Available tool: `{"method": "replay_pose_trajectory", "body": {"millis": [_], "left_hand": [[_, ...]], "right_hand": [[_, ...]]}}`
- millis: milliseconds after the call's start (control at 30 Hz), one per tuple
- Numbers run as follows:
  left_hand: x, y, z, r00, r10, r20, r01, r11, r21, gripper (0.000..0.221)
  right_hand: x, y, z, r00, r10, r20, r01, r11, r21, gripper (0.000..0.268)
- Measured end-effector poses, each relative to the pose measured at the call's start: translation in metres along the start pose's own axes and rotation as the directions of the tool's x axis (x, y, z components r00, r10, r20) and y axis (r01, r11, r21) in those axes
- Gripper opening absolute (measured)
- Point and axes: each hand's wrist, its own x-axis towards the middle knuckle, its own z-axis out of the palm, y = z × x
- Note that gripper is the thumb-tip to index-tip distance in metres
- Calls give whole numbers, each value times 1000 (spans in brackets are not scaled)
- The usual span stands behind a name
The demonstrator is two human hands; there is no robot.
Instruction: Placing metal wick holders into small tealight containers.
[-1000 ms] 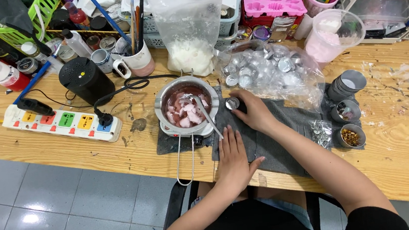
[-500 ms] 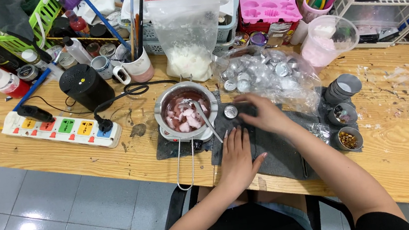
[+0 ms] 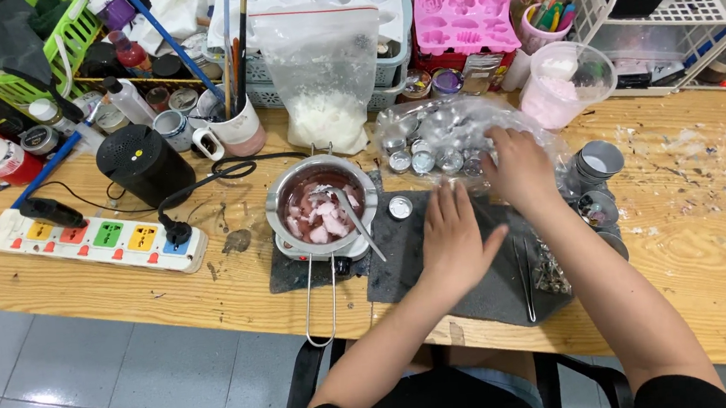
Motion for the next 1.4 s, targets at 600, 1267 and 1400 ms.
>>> {"method": "replay_pose_trajectory", "body": {"millis": [600, 1267, 1400], "left_hand": [[29, -13, 81, 968, 120, 220, -156, 975, 158, 76], [3, 3, 25, 961, 214, 178, -237, 964, 121, 74], [-42, -10, -19, 961, 242, 133, -218, 960, -175, 63]], "right_hand": [[65, -37, 52, 892, -308, 330, 386, 900, -203, 19], [38, -40, -26, 986, -32, 162, -51, 873, 484, 17], [13, -34, -21, 926, -30, 375, -192, 820, 540, 18]]}}
